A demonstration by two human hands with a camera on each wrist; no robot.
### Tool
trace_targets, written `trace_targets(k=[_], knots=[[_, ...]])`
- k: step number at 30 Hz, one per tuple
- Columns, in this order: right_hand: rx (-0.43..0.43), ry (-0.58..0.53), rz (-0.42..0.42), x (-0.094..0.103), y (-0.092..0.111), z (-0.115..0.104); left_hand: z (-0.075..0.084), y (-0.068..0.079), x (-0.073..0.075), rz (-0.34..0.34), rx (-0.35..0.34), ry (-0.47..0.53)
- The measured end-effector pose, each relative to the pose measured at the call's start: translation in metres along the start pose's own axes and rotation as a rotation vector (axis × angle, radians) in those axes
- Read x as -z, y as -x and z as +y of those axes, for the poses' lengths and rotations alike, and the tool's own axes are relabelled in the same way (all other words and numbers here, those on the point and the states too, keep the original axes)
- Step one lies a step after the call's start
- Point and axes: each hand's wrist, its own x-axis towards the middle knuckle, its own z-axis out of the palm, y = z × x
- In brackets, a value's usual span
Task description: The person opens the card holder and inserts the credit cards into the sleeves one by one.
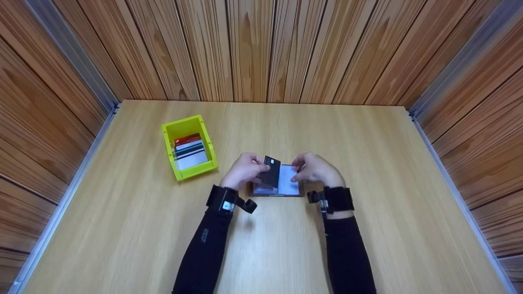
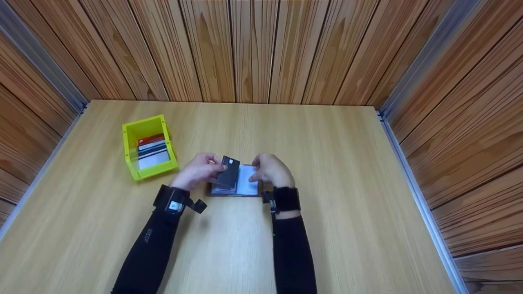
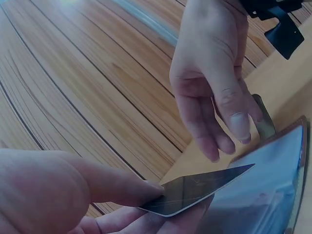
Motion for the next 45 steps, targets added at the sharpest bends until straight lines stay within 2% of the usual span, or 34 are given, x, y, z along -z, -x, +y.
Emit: trace_targets(k=[11, 25, 31, 35, 40, 45], knots=[[-0.003, 0.036, 0.020, -0.013, -0.011, 0.004, -0.012, -0.006, -0.005, -0.034, 0.058, 0.066], [-0.016, 0.042, 0.016, -0.014, -0.016, 0.007, -0.012, -0.006, -0.004, -0.045, 0.108, 0.087], [0.004, 0.047, 0.033, -0.015, -0.019, 0.008, -0.012, -0.006, -0.004, -0.041, 0.105, 0.070], [0.046, 0.042, 0.081, -0.015, -0.020, 0.009, -0.013, -0.006, -0.004, -0.046, 0.100, 0.072], [0.096, 0.022, 0.184, -0.014, -0.019, 0.009, -0.012, -0.006, -0.004, -0.049, 0.087, 0.081], [0.153, 0.064, 0.247, -0.014, -0.019, 0.007, -0.012, -0.006, -0.003, -0.047, 0.092, 0.081]])
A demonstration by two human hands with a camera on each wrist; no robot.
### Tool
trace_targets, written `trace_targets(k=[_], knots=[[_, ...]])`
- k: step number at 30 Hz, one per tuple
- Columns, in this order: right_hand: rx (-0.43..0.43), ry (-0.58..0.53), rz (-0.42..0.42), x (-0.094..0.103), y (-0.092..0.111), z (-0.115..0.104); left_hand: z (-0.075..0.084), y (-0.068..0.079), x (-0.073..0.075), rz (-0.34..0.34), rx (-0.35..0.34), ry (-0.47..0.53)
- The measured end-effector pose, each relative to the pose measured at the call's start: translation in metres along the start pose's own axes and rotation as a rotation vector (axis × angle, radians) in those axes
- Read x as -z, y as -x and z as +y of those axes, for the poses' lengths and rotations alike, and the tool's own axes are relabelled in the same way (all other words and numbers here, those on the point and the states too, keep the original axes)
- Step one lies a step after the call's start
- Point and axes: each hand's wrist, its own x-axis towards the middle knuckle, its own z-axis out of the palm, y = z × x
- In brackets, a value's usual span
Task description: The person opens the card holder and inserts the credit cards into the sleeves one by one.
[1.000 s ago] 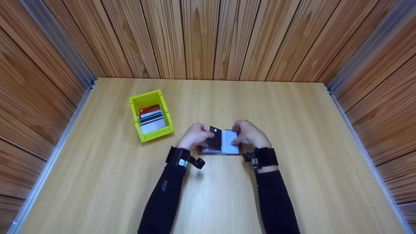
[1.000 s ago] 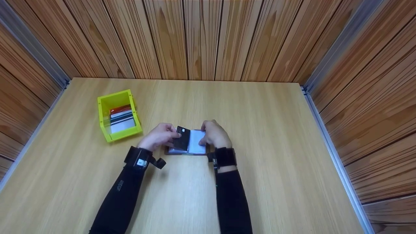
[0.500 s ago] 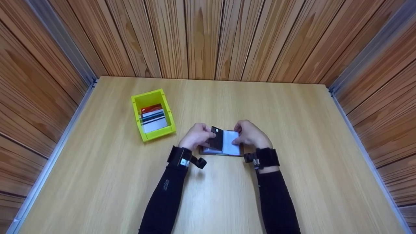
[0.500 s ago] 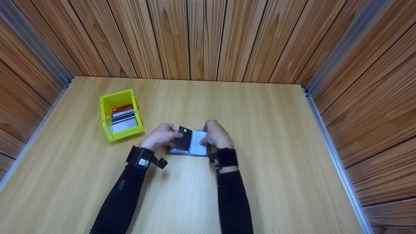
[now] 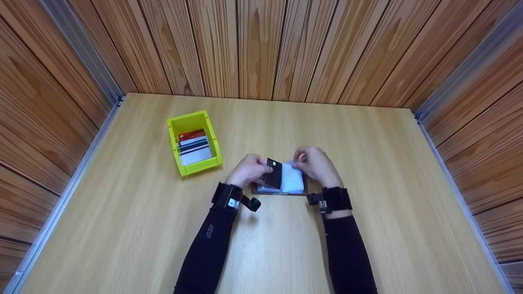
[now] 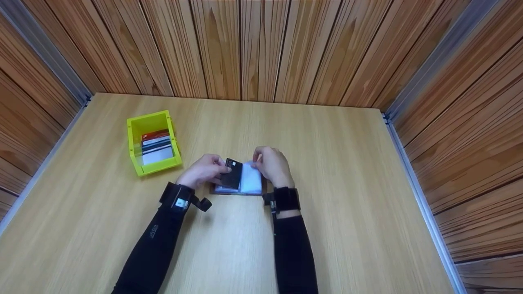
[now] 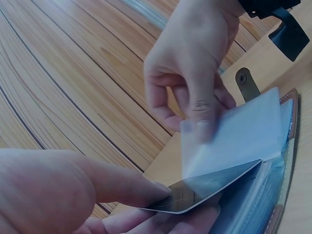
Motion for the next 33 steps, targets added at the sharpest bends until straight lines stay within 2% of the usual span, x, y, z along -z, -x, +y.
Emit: trace_targets(k=[5, 10, 15, 21, 24, 27, 30, 33], knots=[[0.054, 0.012, 0.067, -0.0015, 0.0002, -0.0018, -0.0003, -0.0009, 0.0000, 0.000, 0.004, 0.014], [0.052, -0.029, 0.079, -0.0028, -0.0014, -0.0012, 0.0003, 0.0001, 0.0000, -0.004, 0.004, 0.027], [0.064, -0.023, 0.080, -0.0021, -0.0027, -0.0008, 0.0008, 0.0011, 0.0004, -0.004, 0.001, 0.036], [0.054, -0.041, 0.024, -0.0015, -0.0017, 0.0002, 0.0004, 0.0009, 0.0003, -0.012, -0.004, 0.032], [0.018, -0.069, 0.025, -0.0014, -0.0025, 0.0012, 0.0002, 0.0003, 0.0000, -0.013, -0.002, 0.032], [-0.072, -0.130, -0.007, -0.0002, -0.0032, 0.0020, 0.0007, 0.0004, -0.0003, -0.009, 0.005, 0.028], [-0.164, -0.182, -0.096, 0.0019, -0.0027, 0.0034, 0.0009, 0.0006, -0.0009, 0.016, -0.014, -0.012], [-0.225, -0.225, -0.169, 0.0041, -0.0008, 0.0040, 0.0010, 0.0010, -0.0017, 0.070, -0.054, -0.108]])
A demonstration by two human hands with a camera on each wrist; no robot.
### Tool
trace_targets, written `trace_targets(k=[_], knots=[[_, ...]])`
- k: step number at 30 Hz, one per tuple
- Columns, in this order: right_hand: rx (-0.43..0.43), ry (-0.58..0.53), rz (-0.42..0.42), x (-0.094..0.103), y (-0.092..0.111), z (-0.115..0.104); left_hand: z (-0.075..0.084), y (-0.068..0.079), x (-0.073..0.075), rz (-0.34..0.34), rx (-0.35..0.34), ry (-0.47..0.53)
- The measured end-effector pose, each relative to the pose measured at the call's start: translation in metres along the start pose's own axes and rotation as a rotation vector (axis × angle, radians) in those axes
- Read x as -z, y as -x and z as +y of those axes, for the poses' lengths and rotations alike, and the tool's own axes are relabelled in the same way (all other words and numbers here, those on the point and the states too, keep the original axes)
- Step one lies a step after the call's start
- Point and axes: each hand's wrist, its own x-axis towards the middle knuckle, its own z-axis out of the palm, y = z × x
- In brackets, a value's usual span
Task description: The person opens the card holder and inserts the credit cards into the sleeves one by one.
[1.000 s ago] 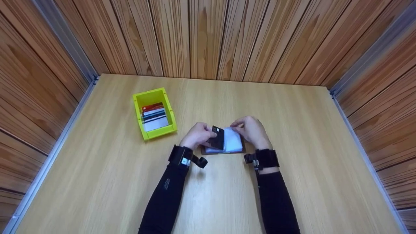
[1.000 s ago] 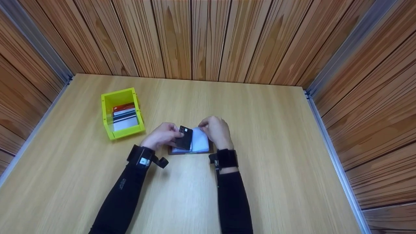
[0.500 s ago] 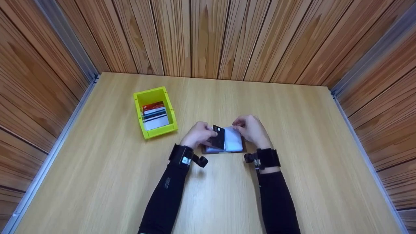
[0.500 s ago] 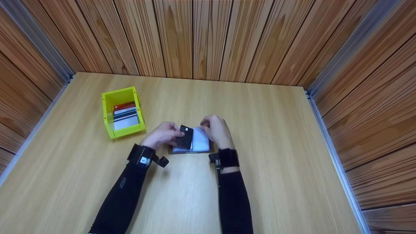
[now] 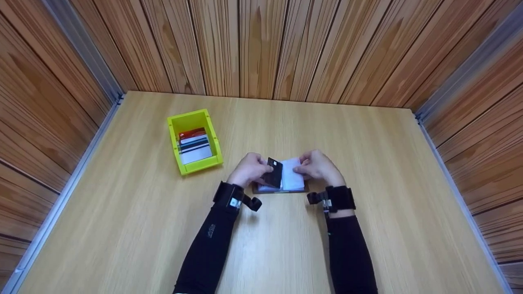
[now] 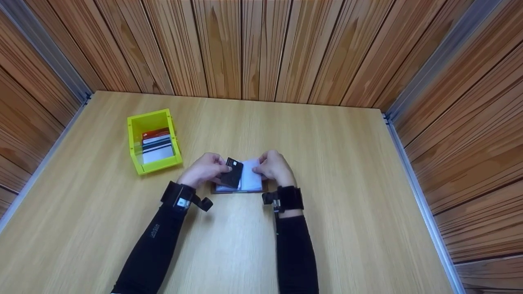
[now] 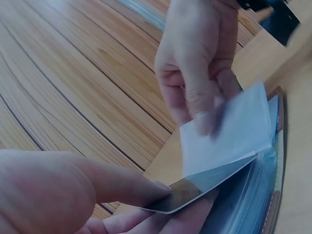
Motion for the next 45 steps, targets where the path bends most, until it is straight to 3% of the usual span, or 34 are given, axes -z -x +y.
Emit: trace_targets(k=[5, 10, 15, 28, 34, 45], knots=[[-0.054, -0.064, -0.054, 0.000, 0.003, 0.002, 0.002, 0.001, -0.001, 0.064, -0.007, -0.130], [-0.084, -0.051, -0.120, 0.000, 0.005, 0.004, 0.006, 0.003, -0.004, 0.097, 0.005, -0.211], [-0.083, -0.054, -0.169, -0.001, 0.004, 0.006, 0.009, 0.002, -0.013, 0.132, -0.028, -0.298], [-0.094, -0.108, -0.146, 0.004, 0.004, 0.009, 0.009, 0.000, -0.034, 0.165, -0.088, -0.234], [-0.114, -0.084, -0.121, 0.008, 0.005, 0.010, 0.008, 0.000, -0.034, 0.134, -0.038, -0.144], [-0.132, -0.092, -0.078, 0.007, 0.005, 0.011, 0.010, 0.001, -0.032, 0.143, -0.044, -0.107]])
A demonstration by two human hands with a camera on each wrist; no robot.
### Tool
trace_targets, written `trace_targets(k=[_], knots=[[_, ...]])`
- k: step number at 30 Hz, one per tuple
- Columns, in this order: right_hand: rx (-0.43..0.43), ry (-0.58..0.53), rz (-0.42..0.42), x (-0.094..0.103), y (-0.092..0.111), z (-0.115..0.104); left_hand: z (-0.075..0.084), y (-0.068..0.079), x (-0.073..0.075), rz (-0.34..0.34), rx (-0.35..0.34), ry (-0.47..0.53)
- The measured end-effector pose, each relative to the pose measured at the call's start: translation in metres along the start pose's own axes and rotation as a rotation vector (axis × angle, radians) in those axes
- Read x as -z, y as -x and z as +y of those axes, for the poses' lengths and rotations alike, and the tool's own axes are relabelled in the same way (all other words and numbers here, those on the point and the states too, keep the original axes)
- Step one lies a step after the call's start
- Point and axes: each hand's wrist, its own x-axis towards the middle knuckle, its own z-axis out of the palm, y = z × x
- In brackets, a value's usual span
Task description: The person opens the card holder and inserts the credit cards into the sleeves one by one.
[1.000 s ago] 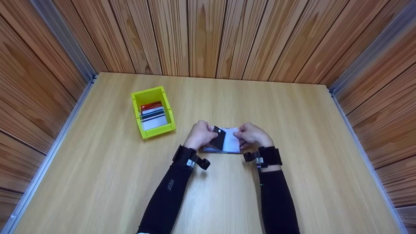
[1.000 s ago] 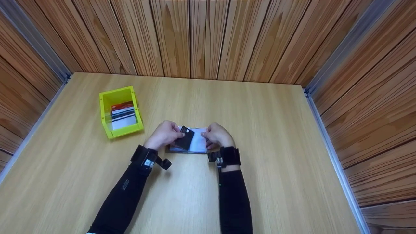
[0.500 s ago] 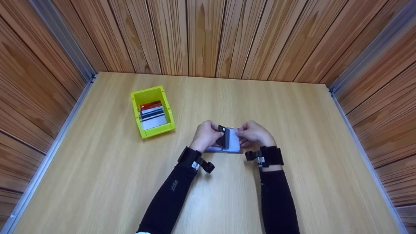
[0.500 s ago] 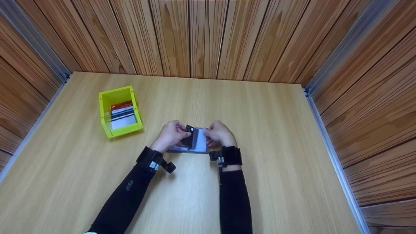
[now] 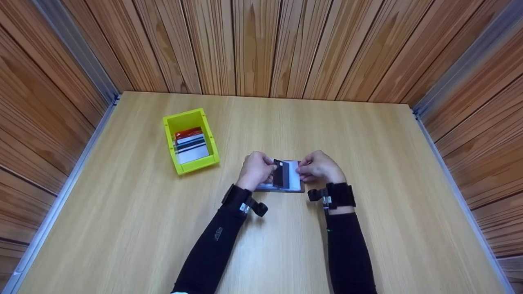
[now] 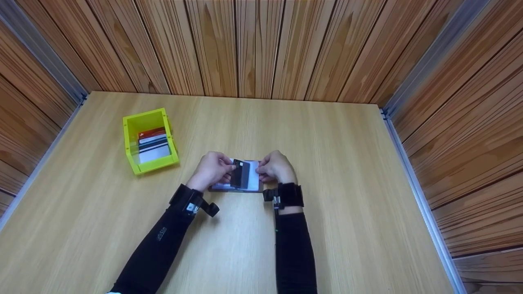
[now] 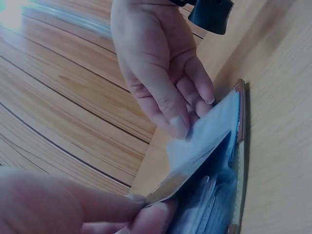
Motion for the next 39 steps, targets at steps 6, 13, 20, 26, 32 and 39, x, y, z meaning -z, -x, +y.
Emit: trace_targets(k=[6, 13, 20, 26, 32, 39], knots=[[-0.011, -0.035, 0.005, 0.001, -0.001, 0.001, 0.004, 0.002, -0.005, 0.010, 0.028, 0.005], [-0.010, -0.111, -0.037, 0.003, -0.004, 0.004, 0.008, 0.003, -0.015, -0.018, 0.043, 0.076], [-0.010, -0.160, -0.065, 0.004, -0.004, 0.005, 0.007, 0.003, -0.016, -0.014, 0.040, 0.092], [-0.001, -0.164, -0.090, 0.007, -0.005, 0.006, 0.004, 0.003, -0.014, -0.046, 0.030, 0.110], [-0.014, -0.180, -0.080, 0.006, -0.007, 0.006, 0.005, 0.005, -0.011, -0.047, 0.006, 0.045], [-0.011, -0.139, -0.061, 0.003, -0.008, 0.004, 0.007, 0.008, -0.010, -0.006, -0.123, -0.201]])
